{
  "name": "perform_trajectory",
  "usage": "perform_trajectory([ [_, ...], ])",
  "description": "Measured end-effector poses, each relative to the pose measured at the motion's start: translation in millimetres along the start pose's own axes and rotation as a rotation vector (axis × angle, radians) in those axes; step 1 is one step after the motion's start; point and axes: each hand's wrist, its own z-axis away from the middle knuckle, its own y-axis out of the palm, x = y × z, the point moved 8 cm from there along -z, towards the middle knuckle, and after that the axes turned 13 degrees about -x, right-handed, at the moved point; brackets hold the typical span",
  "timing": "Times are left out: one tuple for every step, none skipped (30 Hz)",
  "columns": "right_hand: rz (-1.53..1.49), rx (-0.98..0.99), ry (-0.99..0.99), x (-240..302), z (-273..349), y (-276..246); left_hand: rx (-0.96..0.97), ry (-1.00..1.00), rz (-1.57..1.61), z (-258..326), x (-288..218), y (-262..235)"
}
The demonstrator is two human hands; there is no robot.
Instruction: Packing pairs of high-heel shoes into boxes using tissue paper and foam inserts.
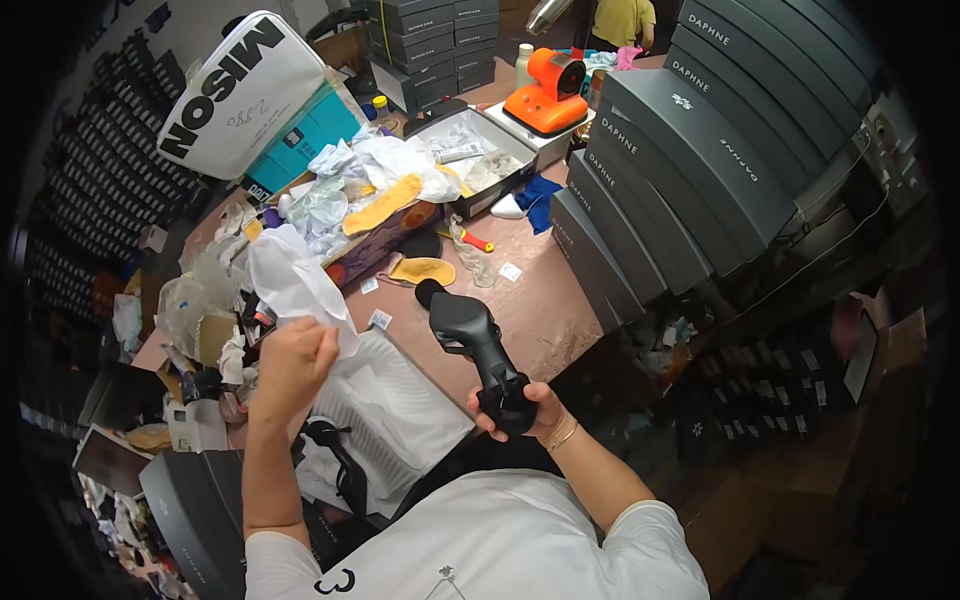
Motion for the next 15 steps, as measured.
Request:
perform_trajectory([
  [0.015,0.003,-0.003,-2,2,3,0.045,-0.012,-0.065,18,10,17],
  [0.033,-0.003,-0.005,-5,5,6,0.092,-0.028,-0.122,38,20,35],
  [0.046,-0.004,0.0,-9,6,9,0.11,-0.068,-0.139,58,31,47],
  [0.106,-0.034,0.006,-13,8,11,0.125,-0.116,-0.163,81,43,55],
  [0.164,-0.059,0.025,-17,11,15,0.138,-0.175,-0.195,101,58,59],
  [0.224,-0.081,0.046,-20,15,18,0.083,-0.152,-0.193,112,64,59],
  [0.288,-0.095,0.093,-27,21,17,0.029,-0.133,-0.204,125,68,56],
  [0.385,-0.046,0.161,-34,29,23,-0.015,-0.185,-0.166,133,73,52],
  [0.477,0.017,0.23,-40,33,33,-0.069,-0.182,-0.15,137,72,43],
  [0.556,0.042,0.295,-49,35,44,-0.103,-0.209,-0.13,141,73,36],
  [0.646,0.06,0.346,-55,37,56,-0.141,-0.224,-0.096,144,72,31],
  [0.704,0.121,0.413,-67,32,68,-0.222,-0.22,-0.085,152,68,18],
  [0.796,0.194,0.461,-78,23,78,-0.3,-0.198,-0.059,155,62,9],
  [0.88,0.226,0.49,-89,14,76,-0.377,-0.169,-0.025,157,53,2],
  [0.963,0.258,0.518,-100,2,73,-0.382,-0.204,0.069,162,46,-2],
])
